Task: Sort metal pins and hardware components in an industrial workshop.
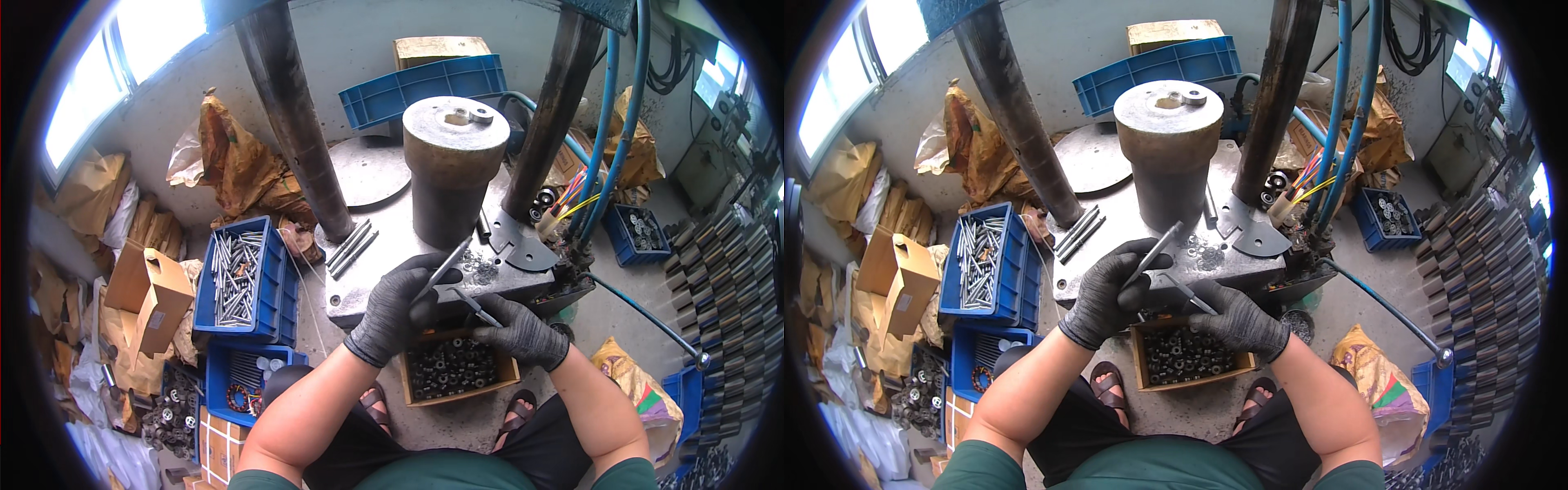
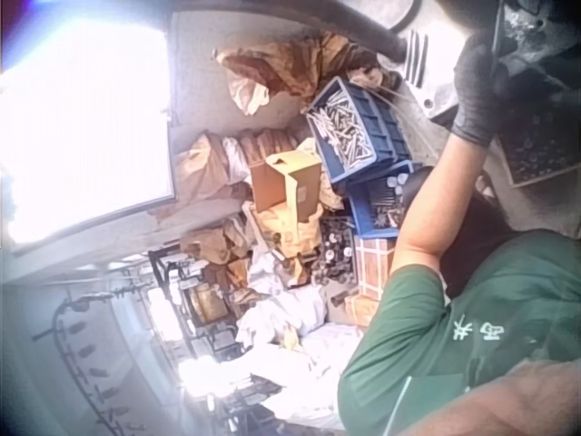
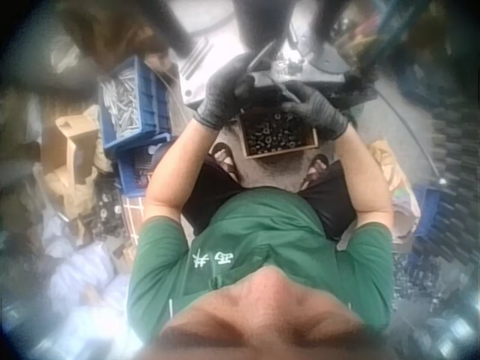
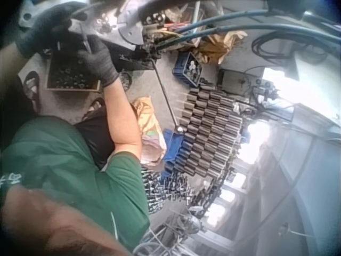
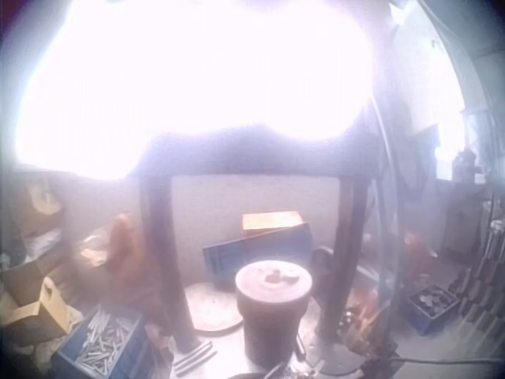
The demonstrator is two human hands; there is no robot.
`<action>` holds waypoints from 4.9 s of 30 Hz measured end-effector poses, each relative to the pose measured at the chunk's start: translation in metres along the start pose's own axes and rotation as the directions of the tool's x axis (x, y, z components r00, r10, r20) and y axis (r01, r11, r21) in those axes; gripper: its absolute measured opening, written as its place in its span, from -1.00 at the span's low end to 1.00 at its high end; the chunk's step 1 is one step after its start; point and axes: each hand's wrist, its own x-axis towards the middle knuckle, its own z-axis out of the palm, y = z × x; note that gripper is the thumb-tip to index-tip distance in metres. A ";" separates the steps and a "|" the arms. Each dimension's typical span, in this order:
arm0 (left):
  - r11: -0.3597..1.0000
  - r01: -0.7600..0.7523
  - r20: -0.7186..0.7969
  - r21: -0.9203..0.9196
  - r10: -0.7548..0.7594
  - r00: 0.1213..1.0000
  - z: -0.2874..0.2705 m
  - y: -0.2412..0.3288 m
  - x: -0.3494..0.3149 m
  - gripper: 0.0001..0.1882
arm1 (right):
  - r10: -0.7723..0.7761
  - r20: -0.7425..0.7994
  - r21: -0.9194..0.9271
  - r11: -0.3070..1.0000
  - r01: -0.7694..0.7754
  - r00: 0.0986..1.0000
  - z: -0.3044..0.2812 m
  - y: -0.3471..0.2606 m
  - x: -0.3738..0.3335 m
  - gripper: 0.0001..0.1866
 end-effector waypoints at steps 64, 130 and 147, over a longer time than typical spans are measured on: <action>0.963 0.136 -0.365 0.231 -0.043 0.930 0.002 -0.016 0.012 -0.84 | -0.617 -0.113 -0.906 0.385 0.174 0.778 -0.003 -0.017 0.001 -0.31; 0.453 -0.535 0.464 0.713 0.268 0.845 -0.007 -0.012 0.007 -0.46 | -0.276 0.030 -0.521 0.816 0.251 0.961 -0.019 -0.017 -0.008 -0.43; 0.842 0.034 -0.304 0.538 0.156 0.940 0.000 0.024 0.009 -0.34 | -0.367 -0.489 -0.671 0.738 -0.072 0.791 -0.077 0.018 0.025 -0.37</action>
